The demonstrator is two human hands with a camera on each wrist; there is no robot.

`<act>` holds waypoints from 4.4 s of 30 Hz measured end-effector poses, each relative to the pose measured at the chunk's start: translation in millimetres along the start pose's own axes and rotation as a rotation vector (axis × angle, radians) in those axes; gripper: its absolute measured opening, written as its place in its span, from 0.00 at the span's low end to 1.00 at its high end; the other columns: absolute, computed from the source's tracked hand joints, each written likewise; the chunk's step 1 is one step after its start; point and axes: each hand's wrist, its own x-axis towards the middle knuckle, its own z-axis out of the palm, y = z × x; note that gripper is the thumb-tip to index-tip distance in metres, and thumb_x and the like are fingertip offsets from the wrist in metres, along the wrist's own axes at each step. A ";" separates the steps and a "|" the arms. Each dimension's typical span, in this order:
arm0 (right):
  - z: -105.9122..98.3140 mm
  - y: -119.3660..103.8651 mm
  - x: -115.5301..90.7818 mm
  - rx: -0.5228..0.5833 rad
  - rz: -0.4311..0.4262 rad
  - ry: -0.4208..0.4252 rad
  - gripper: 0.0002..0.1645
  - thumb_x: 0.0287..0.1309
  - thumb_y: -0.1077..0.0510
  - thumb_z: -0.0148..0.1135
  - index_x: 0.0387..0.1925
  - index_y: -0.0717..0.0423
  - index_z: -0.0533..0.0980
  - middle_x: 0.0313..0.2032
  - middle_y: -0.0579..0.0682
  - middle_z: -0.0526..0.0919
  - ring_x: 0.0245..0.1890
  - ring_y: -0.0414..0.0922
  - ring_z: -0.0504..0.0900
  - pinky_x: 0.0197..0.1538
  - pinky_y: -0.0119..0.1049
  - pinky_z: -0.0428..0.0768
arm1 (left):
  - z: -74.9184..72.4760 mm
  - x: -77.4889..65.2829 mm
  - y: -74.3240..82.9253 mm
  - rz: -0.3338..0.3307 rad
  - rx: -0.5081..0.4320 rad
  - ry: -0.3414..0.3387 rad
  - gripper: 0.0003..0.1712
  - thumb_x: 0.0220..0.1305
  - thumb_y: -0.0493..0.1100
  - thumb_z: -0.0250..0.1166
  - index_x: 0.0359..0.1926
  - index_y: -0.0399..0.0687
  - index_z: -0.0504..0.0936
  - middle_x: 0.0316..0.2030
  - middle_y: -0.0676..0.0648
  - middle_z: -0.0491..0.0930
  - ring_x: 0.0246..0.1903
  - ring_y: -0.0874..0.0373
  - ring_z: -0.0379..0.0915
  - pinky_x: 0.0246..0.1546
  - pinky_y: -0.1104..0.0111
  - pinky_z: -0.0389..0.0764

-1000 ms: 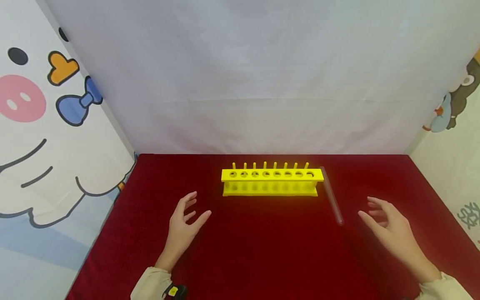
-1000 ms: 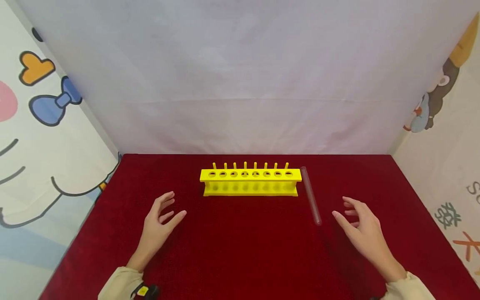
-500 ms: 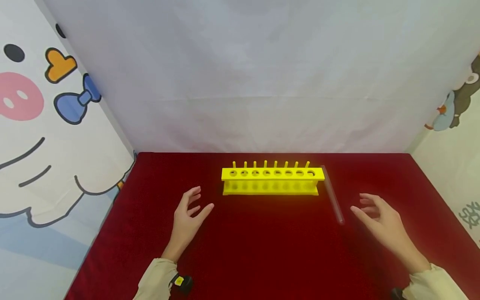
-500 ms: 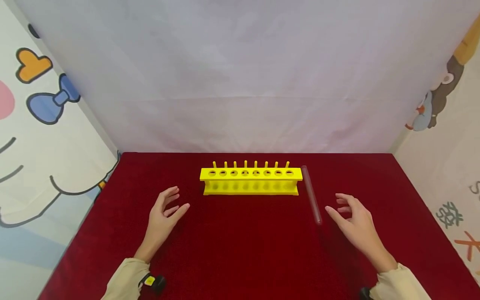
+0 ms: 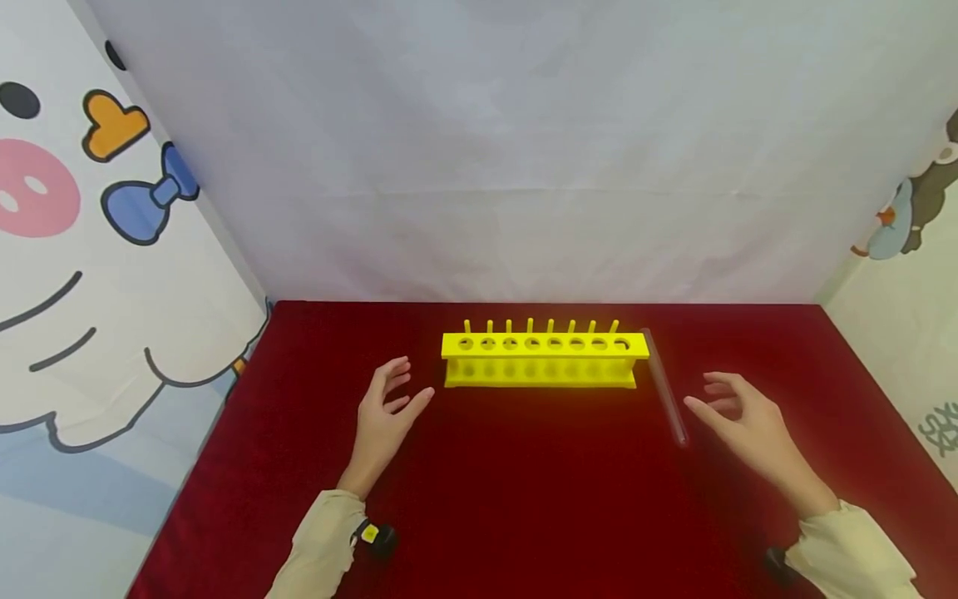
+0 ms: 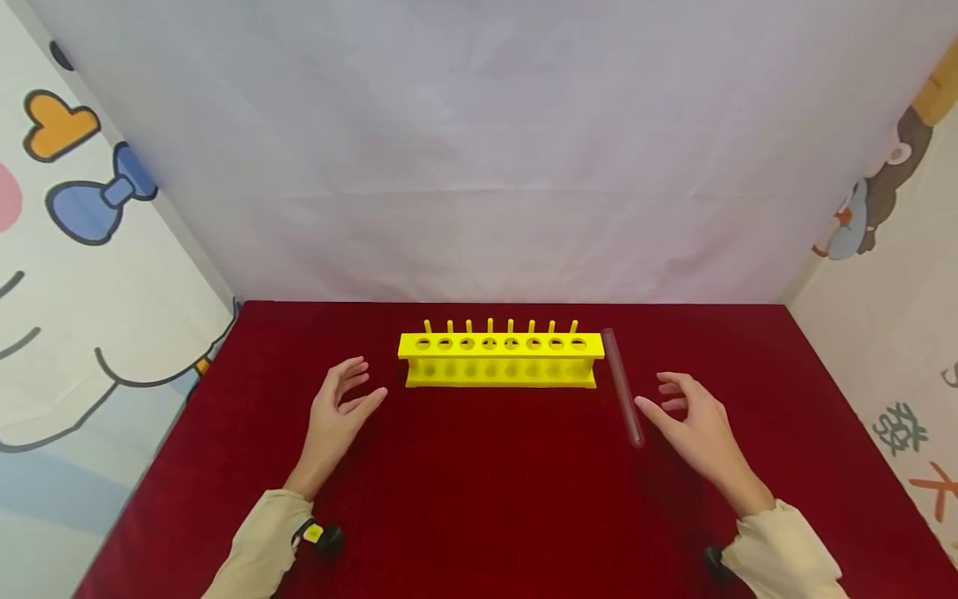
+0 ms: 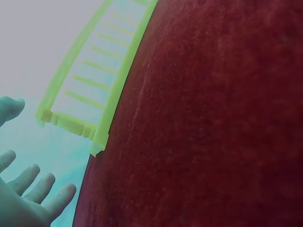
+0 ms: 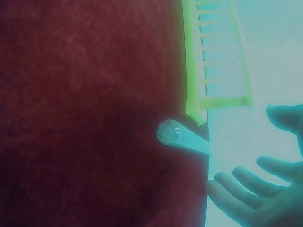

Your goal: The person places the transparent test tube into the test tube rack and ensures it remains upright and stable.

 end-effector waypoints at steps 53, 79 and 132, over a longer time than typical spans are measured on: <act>22.7 -0.5 56.9 -0.086 0.098 -0.171 0.43 0.59 0.41 0.61 0.61 0.70 0.61 0.50 0.71 0.72 0.47 0.63 0.74 0.46 0.55 0.77 | 29.9 51.6 -51.9 -0.028 -0.089 -0.049 0.35 0.57 0.53 0.69 0.63 0.56 0.67 0.57 0.45 0.71 0.55 0.51 0.69 0.52 0.56 0.73; 39.8 -2.5 81.4 -0.103 0.207 -0.218 0.37 0.56 0.50 0.64 0.54 0.74 0.63 0.36 0.64 0.77 0.28 0.50 0.78 0.31 0.42 0.81 | 30.6 48.7 -11.1 -0.029 -0.097 -0.114 0.27 0.63 0.41 0.64 0.62 0.45 0.69 0.50 0.37 0.76 0.50 0.44 0.73 0.43 0.64 0.76; 29.9 11.4 89.8 0.044 0.152 -0.128 0.26 0.54 0.60 0.65 0.49 0.74 0.69 0.32 0.64 0.81 0.20 0.45 0.80 0.21 0.40 0.80 | 44.9 62.2 -47.4 -0.048 -0.098 -0.033 0.27 0.61 0.50 0.66 0.60 0.52 0.71 0.47 0.46 0.78 0.48 0.54 0.74 0.45 0.64 0.75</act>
